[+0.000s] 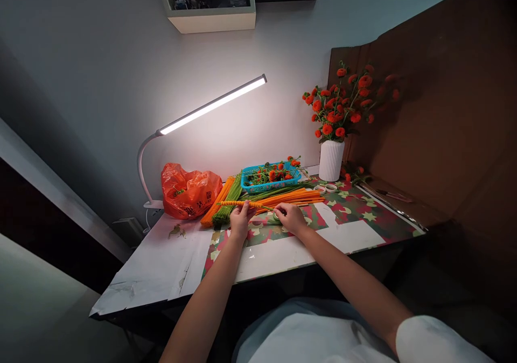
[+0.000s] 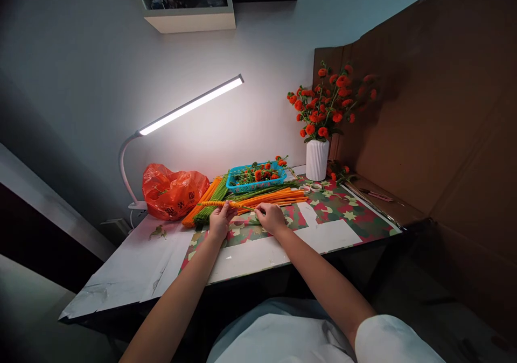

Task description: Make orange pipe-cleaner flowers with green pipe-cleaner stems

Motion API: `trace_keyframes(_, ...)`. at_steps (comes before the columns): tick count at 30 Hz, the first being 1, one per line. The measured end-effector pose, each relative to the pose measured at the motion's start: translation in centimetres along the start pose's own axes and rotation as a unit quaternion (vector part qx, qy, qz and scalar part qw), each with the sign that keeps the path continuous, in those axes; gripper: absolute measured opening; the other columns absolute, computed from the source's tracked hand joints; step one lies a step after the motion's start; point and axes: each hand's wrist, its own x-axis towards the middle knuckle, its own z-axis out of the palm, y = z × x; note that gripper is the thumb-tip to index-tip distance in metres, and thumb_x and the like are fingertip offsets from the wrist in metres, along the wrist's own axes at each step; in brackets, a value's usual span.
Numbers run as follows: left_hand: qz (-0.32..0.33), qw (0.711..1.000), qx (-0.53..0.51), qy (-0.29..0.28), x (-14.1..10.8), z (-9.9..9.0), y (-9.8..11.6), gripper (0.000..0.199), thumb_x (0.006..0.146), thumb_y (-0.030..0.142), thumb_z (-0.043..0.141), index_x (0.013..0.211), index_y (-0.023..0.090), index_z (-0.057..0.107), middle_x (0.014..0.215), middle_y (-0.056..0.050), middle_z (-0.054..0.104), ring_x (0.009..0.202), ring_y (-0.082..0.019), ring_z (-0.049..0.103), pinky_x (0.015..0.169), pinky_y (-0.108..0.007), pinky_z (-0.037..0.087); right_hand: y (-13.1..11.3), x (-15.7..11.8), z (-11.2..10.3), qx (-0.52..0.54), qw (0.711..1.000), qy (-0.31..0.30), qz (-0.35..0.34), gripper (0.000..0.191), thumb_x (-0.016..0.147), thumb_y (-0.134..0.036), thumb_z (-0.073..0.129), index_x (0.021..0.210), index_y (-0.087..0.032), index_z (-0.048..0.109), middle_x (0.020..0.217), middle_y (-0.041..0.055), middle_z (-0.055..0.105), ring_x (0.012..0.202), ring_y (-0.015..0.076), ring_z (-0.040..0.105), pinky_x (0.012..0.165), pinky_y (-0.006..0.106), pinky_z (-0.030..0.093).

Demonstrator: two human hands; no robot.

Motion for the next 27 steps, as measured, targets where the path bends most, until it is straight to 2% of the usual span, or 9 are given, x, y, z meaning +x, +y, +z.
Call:
trace_keyframes(9,0.001,1.000,0.005,-0.011,-0.33,0.11,-0.09,0.041,0.061,0.045,0.078,0.075,0.011,0.061,0.062,-0.004,0.069,0.059,-0.019,0.070,0.063,-0.031,0.058,0.33,0.05,0.07,-0.018,1.000,-0.018,-0.007,0.014,0.083,-0.020,0.053,0.076,-0.019,0.066,0.073,0.0022,0.069,0.066,0.0157,0.059,0.064,0.025,0.037)
trace_keyframes(16,0.016,0.999,0.028,-0.003,-0.27,-0.03,-0.16,0.042,0.061,0.047,0.077,0.077,0.011,0.060,0.060,-0.004,0.069,0.054,-0.018,0.069,0.052,-0.026,0.055,0.46,0.05,0.09,-0.036,0.999,-0.030,-0.022,0.012,0.083,-0.018,0.055,0.077,-0.019,0.066,0.080,0.0039,0.070,0.075,0.0179,0.059,0.072,0.028,0.036)
trace_keyframes(27,0.021,0.999,0.025,-0.022,-0.63,0.24,0.13,0.044,0.058,0.047,0.079,0.078,0.011,0.062,0.066,-0.006,0.071,0.058,-0.019,0.070,0.060,-0.029,0.057,0.65,0.02,0.30,0.001,1.000,-0.024,-0.013,0.015,0.083,-0.020,0.052,0.076,-0.020,0.066,0.074,0.0024,0.068,0.068,0.0159,0.059,0.065,0.025,0.039)
